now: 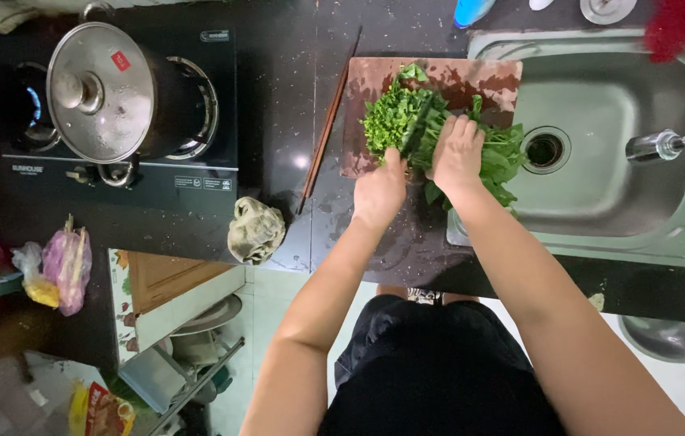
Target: The person chops leafy green vegetables on a cutting board with a knife, gathering the cut pieces into a pile. They then stir food boiling in a pot on the stove using chopsticks, and finally pour liquid from a bottle into the pot.
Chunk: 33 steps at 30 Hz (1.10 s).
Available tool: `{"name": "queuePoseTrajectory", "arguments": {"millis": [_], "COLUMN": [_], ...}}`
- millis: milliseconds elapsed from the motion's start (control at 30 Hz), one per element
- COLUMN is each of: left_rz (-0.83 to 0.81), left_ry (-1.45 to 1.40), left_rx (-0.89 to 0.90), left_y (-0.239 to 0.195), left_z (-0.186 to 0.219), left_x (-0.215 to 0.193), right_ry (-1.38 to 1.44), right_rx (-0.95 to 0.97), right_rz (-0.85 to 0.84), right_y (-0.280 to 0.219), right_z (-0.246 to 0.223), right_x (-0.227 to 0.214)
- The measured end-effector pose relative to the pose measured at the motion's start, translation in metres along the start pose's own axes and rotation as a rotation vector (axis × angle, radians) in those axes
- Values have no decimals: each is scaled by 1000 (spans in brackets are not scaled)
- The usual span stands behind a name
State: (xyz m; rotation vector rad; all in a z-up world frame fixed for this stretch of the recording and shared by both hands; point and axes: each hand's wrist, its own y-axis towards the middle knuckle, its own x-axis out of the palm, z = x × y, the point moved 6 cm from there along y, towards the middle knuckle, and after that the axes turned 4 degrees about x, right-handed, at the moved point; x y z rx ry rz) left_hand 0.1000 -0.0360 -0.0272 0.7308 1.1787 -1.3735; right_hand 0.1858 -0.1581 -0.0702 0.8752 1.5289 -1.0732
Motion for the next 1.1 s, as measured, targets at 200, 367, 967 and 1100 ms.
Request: {"name": "queuePoseTrajectory", "arguments": {"millis": [200, 367, 967, 1100], "left_rz": [-148, -189, -168, -110], "left_ry": [13, 3, -60, -42], "left_rx": [44, 49, 12, 6], "left_y": [-2, 17, 36, 27], "left_z": [-6, -9, -16, -19], "left_x": [28, 38, 75, 75], "right_ry": [1, 4, 65, 83], "right_rx": [-31, -91, -62, 29], "right_rz": [1, 68, 31, -81], "right_y": [0, 0, -4, 5], "right_z": [2, 1, 5, 6], "right_x": [12, 19, -2, 1]}}
